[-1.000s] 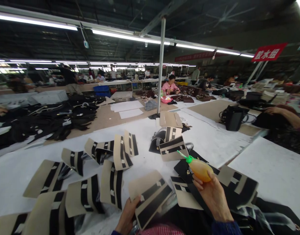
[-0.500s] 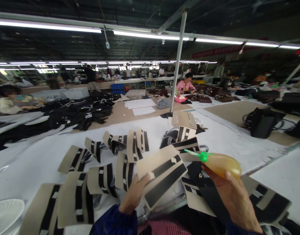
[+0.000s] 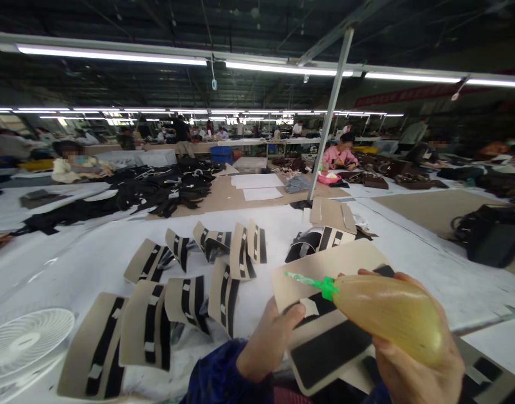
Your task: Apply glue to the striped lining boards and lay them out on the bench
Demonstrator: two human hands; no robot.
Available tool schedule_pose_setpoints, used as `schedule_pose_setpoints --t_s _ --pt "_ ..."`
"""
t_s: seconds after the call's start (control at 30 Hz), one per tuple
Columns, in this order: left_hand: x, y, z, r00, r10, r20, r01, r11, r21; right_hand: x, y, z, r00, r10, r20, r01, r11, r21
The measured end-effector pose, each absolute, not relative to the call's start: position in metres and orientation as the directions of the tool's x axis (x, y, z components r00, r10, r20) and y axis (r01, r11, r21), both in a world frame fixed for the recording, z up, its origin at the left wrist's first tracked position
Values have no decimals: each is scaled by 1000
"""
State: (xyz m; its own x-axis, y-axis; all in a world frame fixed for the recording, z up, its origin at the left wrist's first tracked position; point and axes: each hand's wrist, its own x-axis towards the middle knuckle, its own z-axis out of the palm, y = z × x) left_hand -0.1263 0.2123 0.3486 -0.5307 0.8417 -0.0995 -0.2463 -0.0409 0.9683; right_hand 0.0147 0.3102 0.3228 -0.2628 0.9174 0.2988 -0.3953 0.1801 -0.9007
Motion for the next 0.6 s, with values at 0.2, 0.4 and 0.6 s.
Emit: schedule_pose_setpoints --t_s 0.2,0.4,0.6 --pt "-124 213 359 -526 847 -78 -257 -71 964 10 310 328 -160 914 373 -331 306 -893" --pt "-124 213 355 -555 832 -16 -211 -122 970 5 306 327 -54 905 421 -257 395 -882" --pt "-123 215 347 -612 790 -34 -208 -119 971 3 311 312 -8 936 351 -312 331 -891"
